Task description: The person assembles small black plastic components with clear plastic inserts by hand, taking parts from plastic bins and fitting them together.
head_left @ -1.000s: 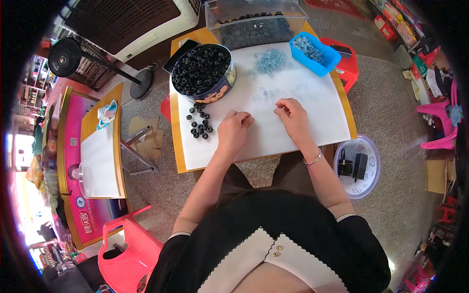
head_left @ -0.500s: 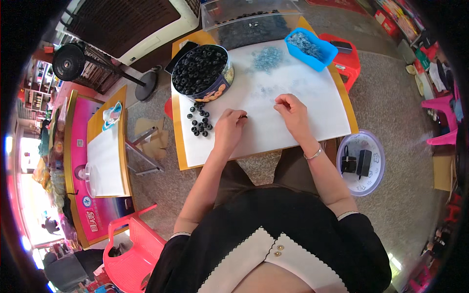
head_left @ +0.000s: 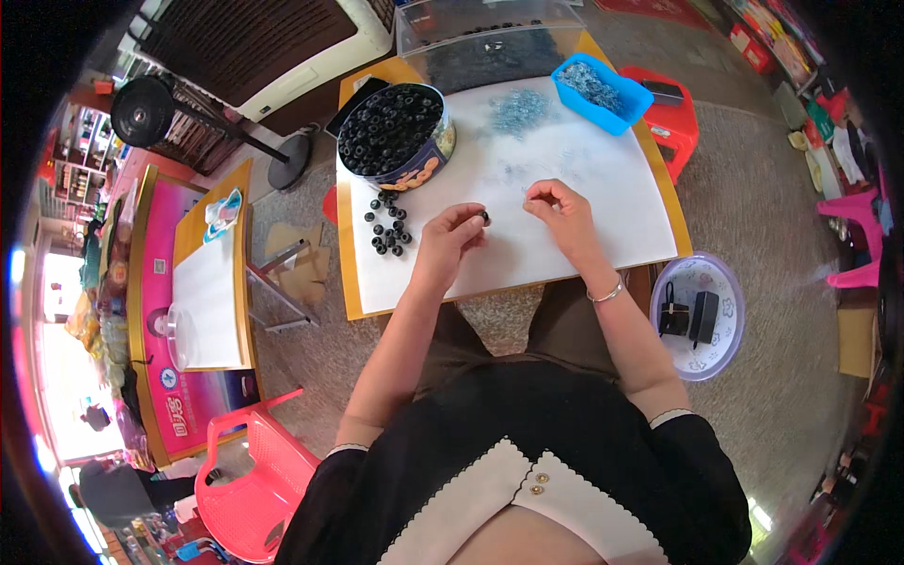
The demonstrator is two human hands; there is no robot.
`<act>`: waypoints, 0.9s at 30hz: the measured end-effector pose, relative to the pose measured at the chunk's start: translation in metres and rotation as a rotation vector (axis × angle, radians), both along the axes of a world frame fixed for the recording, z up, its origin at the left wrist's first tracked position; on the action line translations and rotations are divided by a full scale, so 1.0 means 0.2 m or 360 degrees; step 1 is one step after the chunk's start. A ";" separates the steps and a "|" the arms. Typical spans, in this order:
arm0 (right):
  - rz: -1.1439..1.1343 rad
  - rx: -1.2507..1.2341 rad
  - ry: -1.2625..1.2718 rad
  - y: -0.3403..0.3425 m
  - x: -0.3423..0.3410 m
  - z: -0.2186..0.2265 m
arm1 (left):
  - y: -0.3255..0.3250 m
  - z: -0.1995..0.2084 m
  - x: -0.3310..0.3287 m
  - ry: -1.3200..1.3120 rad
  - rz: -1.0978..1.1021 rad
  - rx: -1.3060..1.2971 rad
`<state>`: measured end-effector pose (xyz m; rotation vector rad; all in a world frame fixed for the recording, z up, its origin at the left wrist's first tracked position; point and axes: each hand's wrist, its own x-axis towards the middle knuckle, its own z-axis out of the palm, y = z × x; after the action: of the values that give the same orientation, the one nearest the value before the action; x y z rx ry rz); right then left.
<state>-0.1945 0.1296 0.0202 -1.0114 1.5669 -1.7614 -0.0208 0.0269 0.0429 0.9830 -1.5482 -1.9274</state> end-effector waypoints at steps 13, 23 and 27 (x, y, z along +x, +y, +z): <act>0.0117 -0.0066 0.0333 0.02 0.23 0.26 | 0.04 -0.02 0.04 0.0713 -0.0189 0.0775; 0.0171 -0.0025 0.0673 0.04 0.27 0.28 | 0.06 -0.03 0.07 0.0655 -0.0257 0.0707; 0.0124 -0.0091 0.0915 0.02 0.28 0.30 | 0.04 -0.03 0.09 0.0714 -0.0269 0.0720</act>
<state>-0.1380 0.1337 0.0797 -1.6914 1.7773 -1.5452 -0.0032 0.0340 0.0359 0.5297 -0.9884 -2.4724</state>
